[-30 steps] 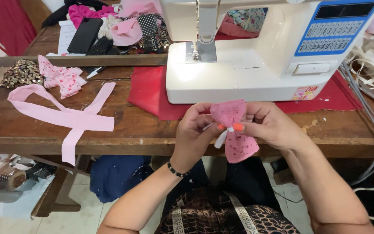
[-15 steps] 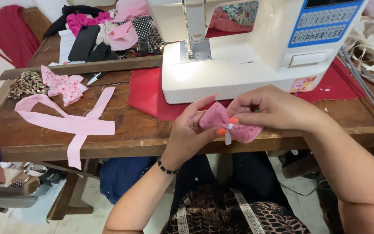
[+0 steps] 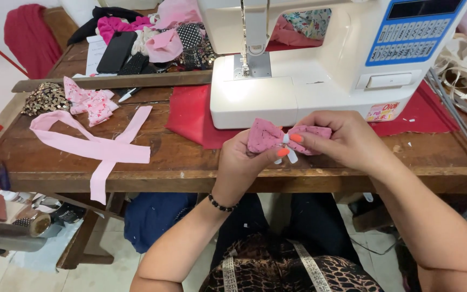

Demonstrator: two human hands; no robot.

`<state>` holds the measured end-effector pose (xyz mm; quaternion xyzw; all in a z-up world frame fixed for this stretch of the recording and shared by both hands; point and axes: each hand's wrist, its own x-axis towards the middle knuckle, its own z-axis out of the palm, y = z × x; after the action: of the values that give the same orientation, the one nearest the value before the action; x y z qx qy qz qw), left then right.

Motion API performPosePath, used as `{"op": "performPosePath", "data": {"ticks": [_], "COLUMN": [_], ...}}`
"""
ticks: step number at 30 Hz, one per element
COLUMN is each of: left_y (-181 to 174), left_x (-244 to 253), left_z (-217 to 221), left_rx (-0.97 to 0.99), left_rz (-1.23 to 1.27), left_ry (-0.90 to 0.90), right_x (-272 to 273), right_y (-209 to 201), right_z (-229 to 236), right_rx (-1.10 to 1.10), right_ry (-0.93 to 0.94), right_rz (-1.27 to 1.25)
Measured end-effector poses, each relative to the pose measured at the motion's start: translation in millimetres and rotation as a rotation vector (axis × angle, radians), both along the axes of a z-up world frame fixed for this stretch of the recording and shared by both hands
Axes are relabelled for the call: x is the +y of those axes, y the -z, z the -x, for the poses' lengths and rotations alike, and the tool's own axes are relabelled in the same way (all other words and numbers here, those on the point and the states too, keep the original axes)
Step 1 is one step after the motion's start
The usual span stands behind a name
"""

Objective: Assembling and finishing small fabric bows by folding, wrapping, trimming with scissors, and sealing edges with a lighter.

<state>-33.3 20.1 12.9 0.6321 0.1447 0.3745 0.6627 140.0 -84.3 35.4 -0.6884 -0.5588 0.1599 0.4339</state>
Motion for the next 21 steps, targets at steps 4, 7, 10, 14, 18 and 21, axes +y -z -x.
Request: {"op": "performPosePath", "data": {"ticks": [4, 7, 10, 14, 18, 21], "left_y": [7.0, 20.0, 6.1, -14.6, -41.6, -43.4], "left_x": [2.3, 10.2, 15.3, 40.0, 43.3, 46.5], "left_z": [-3.8, -3.6, 6.3, 26.8, 22.8, 18.1], "left_rx": [0.046, 0.094, 0.107, 0.088, 0.335, 0.394], "left_rz": [-0.029, -0.132, -0.162, -0.296, -0.399, -0.321], "left_ry": [-0.025, -0.014, 0.068, 0.171, 0.127, 0.140], "right_x": [2.6, 3.0, -0.3, -0.3, 6.1, 8.8], "right_y": [1.5, 1.1, -3.1, -10.4, -16.3, -11.1], "right_z": [4.1, -2.1, -6.6, -0.4, 10.8, 14.8], "right_rx": [0.002, -0.013, -0.023, -0.063, -0.100, -0.069], "right_ry": [-0.003, -0.005, 0.003, -0.021, -0.071, -0.092], "right_rz": [-0.073, -0.090, -0.085, -0.064, -0.050, -0.125]}}
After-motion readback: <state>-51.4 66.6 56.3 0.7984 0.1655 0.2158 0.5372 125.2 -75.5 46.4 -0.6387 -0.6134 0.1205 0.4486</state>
